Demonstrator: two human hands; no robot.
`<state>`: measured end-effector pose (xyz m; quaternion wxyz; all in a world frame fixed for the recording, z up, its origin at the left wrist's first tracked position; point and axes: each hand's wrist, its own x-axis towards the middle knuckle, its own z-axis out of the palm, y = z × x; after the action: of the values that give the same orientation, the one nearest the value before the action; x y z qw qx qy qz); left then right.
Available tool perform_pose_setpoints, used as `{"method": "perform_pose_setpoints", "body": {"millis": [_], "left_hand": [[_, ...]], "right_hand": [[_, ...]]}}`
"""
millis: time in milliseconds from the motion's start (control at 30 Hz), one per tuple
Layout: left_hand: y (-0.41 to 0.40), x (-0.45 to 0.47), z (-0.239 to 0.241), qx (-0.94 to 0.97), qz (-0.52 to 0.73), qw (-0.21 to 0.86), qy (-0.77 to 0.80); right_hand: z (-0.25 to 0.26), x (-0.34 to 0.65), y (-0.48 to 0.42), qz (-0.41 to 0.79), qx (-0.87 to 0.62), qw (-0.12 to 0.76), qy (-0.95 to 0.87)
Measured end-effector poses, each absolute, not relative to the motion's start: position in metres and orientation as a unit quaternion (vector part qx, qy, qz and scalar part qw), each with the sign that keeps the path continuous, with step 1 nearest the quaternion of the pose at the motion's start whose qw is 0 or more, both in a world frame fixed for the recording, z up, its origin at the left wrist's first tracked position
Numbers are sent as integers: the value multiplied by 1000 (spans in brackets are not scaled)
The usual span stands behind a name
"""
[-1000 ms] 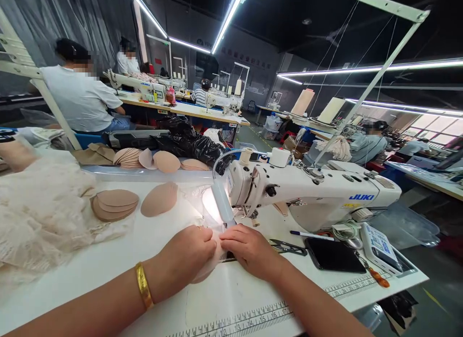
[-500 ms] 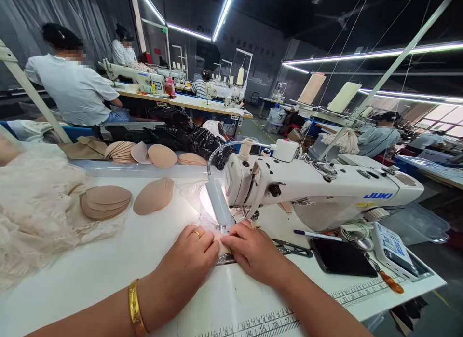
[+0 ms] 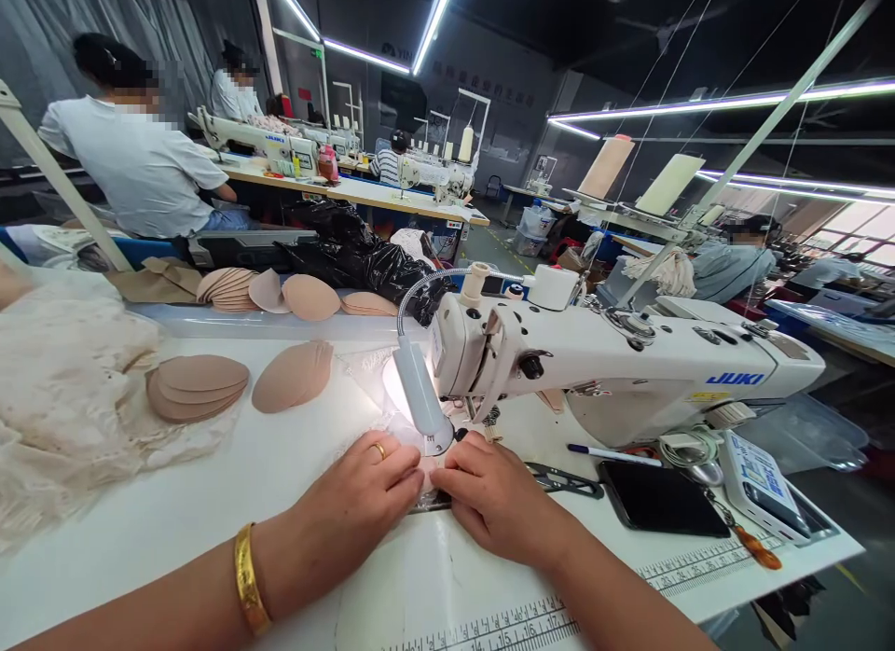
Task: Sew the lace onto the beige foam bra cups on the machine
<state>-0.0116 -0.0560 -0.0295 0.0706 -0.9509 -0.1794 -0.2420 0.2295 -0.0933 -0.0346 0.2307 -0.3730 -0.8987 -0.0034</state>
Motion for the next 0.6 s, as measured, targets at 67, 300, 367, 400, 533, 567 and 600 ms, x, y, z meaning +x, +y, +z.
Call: {"method": "perform_pose_setpoints", "body": {"millis": [67, 300, 367, 400, 533, 567, 600], "left_hand": [[-57, -10, -29, -951, -239, 70, -182], [-55, -7, -36, -951, -230, 78, -190], [-54, -6, -39, -950, -232, 84, -193], [-54, -5, -40, -949, -233, 85, -194], [-53, -4, -40, -949, -236, 80, -194], [-52, -5, -41, -948, -238, 80, -194], [-51, -5, -41, -948, -240, 83, -192]], "right_hand": [[-33, 230, -93, -3, -373, 228, -899], [-33, 232, -93, 0, -380, 224, -897], [-34, 232, -93, 0, -382, 219, -898], [-34, 232, -92, 0, -382, 218, -898], [-35, 231, -91, 1, -383, 222, -897], [-35, 231, -91, 2, -384, 223, -896], [-36, 231, -91, 4, -386, 225, -895]]}}
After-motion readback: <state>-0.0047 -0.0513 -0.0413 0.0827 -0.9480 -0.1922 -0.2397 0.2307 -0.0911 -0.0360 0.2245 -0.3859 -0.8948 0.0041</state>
